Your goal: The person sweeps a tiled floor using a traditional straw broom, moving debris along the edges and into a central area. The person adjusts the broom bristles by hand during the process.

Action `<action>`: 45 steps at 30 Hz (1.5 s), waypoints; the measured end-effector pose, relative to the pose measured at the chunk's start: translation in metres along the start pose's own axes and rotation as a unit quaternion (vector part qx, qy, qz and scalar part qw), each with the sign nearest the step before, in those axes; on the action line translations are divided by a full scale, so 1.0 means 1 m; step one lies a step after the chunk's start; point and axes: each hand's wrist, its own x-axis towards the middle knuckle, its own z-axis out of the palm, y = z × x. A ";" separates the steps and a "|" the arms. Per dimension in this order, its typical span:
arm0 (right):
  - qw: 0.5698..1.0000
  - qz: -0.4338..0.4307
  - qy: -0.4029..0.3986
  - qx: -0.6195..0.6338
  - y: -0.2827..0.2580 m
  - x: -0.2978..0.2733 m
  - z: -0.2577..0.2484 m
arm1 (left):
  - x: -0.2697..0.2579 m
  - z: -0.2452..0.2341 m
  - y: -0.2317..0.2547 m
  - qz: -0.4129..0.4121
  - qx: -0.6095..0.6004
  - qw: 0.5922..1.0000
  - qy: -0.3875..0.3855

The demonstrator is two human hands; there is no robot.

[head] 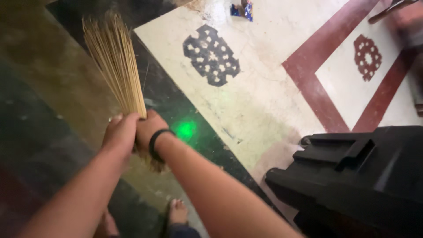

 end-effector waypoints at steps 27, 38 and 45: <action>0.962 -0.089 -0.077 0.248 -0.162 -0.035 0.149 | -0.021 -0.197 0.114 0.154 -0.144 0.977 -0.037; 0.974 -0.099 -0.113 0.171 -0.192 -0.022 0.177 | 0.005 -0.233 0.116 0.140 -0.167 0.976 0.006; 0.975 -0.125 -0.111 0.147 -0.247 0.046 0.170 | 0.064 -0.229 0.178 0.152 -0.149 0.977 0.033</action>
